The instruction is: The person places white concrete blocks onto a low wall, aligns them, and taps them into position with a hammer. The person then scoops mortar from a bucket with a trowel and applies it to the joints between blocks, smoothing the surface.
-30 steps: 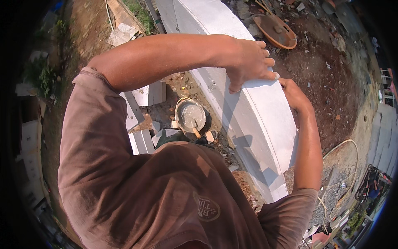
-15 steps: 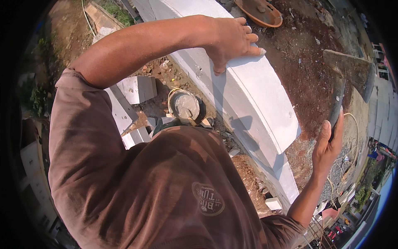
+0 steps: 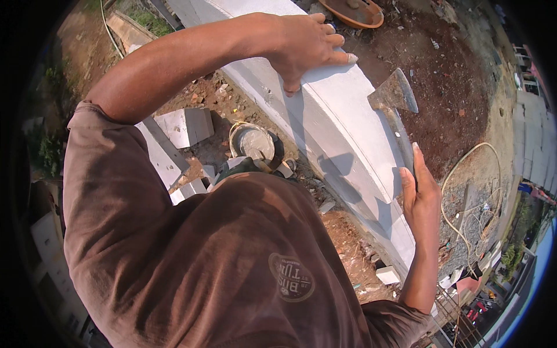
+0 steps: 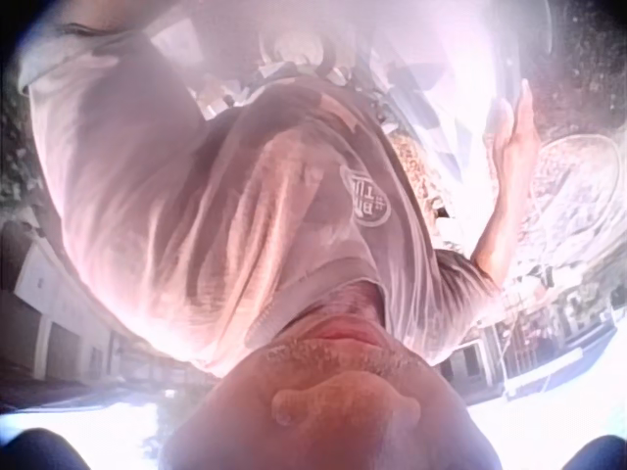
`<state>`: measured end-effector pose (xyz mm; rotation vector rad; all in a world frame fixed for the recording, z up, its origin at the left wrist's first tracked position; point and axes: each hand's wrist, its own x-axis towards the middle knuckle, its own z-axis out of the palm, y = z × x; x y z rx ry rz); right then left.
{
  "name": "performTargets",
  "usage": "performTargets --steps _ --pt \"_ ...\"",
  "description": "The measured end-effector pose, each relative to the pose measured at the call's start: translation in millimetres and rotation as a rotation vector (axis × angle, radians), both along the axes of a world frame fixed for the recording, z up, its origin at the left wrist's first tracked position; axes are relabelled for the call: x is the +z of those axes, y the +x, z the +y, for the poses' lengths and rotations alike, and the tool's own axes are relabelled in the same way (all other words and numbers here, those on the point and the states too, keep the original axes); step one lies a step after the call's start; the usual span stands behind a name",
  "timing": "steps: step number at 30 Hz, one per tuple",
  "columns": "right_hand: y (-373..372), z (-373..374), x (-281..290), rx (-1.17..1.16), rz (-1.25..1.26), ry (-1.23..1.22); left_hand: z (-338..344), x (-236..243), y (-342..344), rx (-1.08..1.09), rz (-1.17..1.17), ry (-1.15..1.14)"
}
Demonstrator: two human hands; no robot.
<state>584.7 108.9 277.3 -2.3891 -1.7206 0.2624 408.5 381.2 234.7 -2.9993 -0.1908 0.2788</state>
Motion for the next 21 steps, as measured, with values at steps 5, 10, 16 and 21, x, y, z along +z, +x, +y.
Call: performTargets --steps 5,10,16,21 --pt "-6 1 -9 -0.041 0.063 0.294 -1 1 5 0.009 0.031 0.004" --pt "-17 12 13 -0.104 0.126 -0.099 -2 11 2 -0.021 0.086 0.007" --pt "-18 -8 6 -0.156 0.123 0.135 -1 2 -33 -0.059 -0.198 -0.025" --pt "-2 -47 -4 -0.257 0.028 0.339 2 -3 -50 0.006 -0.335 -0.176"
